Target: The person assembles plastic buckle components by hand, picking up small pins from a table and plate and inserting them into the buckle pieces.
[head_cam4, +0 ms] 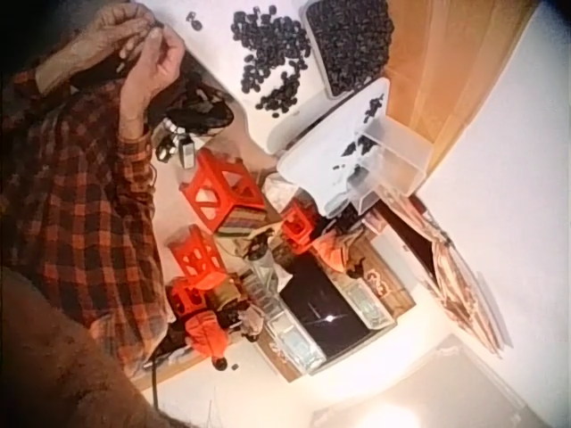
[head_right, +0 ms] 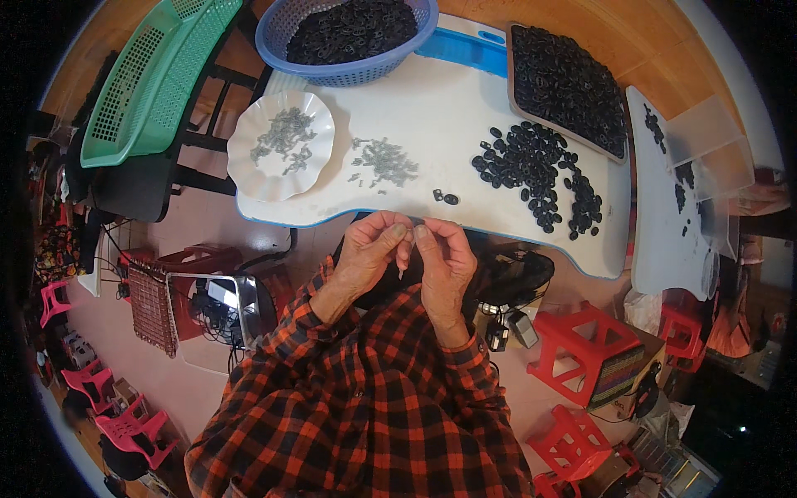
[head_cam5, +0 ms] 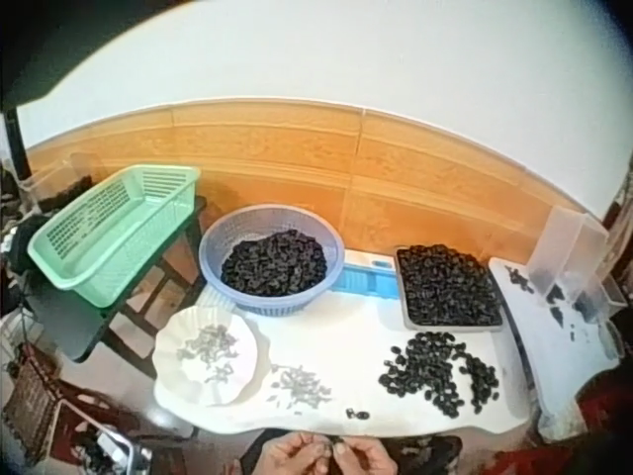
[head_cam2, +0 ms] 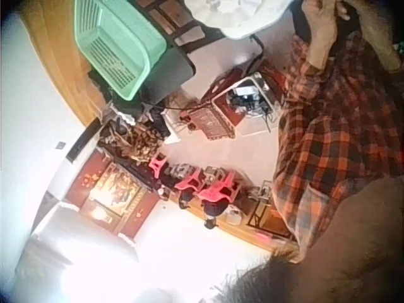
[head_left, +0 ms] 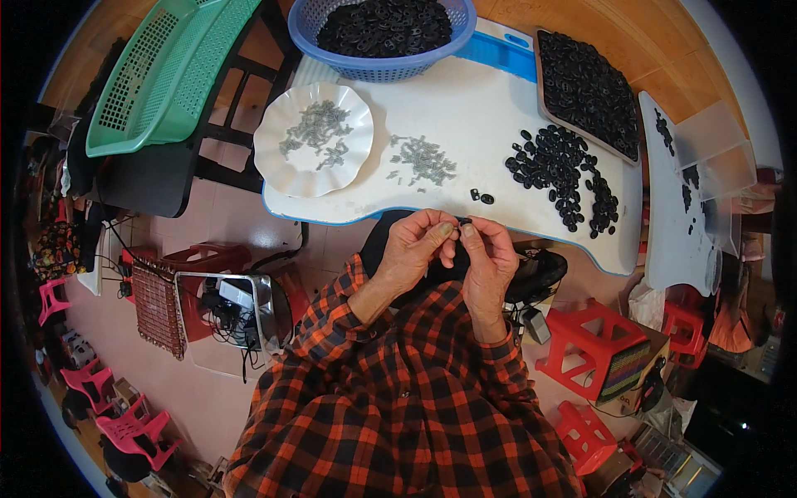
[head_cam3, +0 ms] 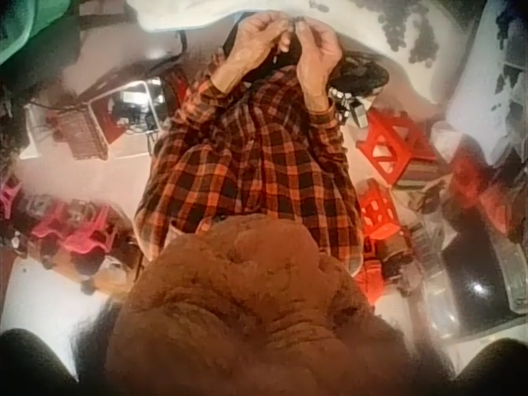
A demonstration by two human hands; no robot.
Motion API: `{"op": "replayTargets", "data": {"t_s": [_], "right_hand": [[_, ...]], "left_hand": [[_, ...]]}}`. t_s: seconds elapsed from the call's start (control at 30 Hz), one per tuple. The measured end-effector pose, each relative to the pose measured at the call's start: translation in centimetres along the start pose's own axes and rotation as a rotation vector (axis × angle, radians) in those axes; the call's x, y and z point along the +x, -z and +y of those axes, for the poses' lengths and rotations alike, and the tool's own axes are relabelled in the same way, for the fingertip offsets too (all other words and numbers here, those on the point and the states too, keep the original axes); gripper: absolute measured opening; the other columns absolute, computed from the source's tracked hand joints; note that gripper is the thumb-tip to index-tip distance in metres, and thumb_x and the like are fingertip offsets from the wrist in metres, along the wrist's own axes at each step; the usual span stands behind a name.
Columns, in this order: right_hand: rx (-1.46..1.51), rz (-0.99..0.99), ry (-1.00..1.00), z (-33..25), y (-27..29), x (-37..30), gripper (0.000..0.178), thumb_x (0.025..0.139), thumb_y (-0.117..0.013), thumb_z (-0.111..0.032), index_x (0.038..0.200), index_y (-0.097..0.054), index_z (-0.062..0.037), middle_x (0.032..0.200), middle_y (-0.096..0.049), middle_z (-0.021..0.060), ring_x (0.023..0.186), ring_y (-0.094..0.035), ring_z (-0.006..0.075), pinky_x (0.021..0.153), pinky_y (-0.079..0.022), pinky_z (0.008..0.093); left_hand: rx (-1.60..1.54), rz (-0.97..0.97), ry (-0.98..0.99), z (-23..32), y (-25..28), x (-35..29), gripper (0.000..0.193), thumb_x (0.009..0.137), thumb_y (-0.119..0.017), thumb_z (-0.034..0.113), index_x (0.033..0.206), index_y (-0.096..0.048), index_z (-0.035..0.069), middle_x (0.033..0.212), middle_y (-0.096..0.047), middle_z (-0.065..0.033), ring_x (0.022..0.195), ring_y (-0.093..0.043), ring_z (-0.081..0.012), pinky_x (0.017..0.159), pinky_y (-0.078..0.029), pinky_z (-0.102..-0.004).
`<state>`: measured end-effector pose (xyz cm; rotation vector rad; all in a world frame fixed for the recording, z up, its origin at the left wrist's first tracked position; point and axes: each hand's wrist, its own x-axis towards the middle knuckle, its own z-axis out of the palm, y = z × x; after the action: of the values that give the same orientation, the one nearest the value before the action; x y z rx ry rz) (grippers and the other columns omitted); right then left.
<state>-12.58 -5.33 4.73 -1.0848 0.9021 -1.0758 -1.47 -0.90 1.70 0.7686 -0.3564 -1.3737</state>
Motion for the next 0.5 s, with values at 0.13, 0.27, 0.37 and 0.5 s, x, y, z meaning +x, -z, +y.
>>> {"op": "replayTargets", "data": {"t_s": [0.13,0.27,0.37,0.5], "right_hand": [[0.047,-0.039,-0.032,-0.27,-0.14,-0.10,0.010,0.089,-0.059,-0.002,0.098,-0.059,0.0019,0.088,-0.064,0.0048,0.075,-0.057,0.0074,0.065,-0.047,0.0209],[-0.009,-0.049,-0.027,-0.08,0.07,-0.14,0.013,0.088,-0.060,-0.003,0.100,-0.059,0.0026,0.088,-0.063,0.0042,0.075,-0.056,0.0069,0.066,-0.047,0.0206],[-0.031,-0.022,-0.040,-0.09,-0.10,-0.17,0.017,0.087,-0.061,-0.003,0.103,-0.061,0.0031,0.087,-0.063,0.0029,0.075,-0.056,0.0062,0.068,-0.046,0.0197],[-0.052,-0.042,-0.055,-0.18,0.04,-0.16,0.019,0.087,-0.060,-0.002,0.105,-0.062,0.0034,0.087,-0.063,0.0022,0.077,-0.056,0.0057,0.070,-0.046,0.0190]], "left_hand": [[0.013,0.023,-0.013,-0.21,0.07,0.02,0.018,0.094,-0.053,0.013,0.100,-0.057,-0.004,0.080,-0.059,-0.0047,0.060,-0.055,-0.0082,0.052,-0.050,-0.0204],[-0.015,0.028,-0.031,-0.31,0.25,0.12,0.018,0.095,-0.052,0.016,0.096,-0.057,-0.002,0.078,-0.058,-0.0033,0.057,-0.053,-0.0072,0.049,-0.047,-0.0197],[0.000,0.044,-0.022,-0.26,0.27,0.17,0.019,0.095,-0.052,0.017,0.095,-0.057,-0.001,0.077,-0.057,-0.0023,0.056,-0.052,-0.0063,0.047,-0.045,-0.0191],[0.013,0.056,-0.022,-0.01,0.04,0.04,0.020,0.095,-0.052,0.019,0.094,-0.057,0.000,0.076,-0.057,-0.0017,0.056,-0.051,-0.0054,0.046,-0.045,-0.0186]]}}
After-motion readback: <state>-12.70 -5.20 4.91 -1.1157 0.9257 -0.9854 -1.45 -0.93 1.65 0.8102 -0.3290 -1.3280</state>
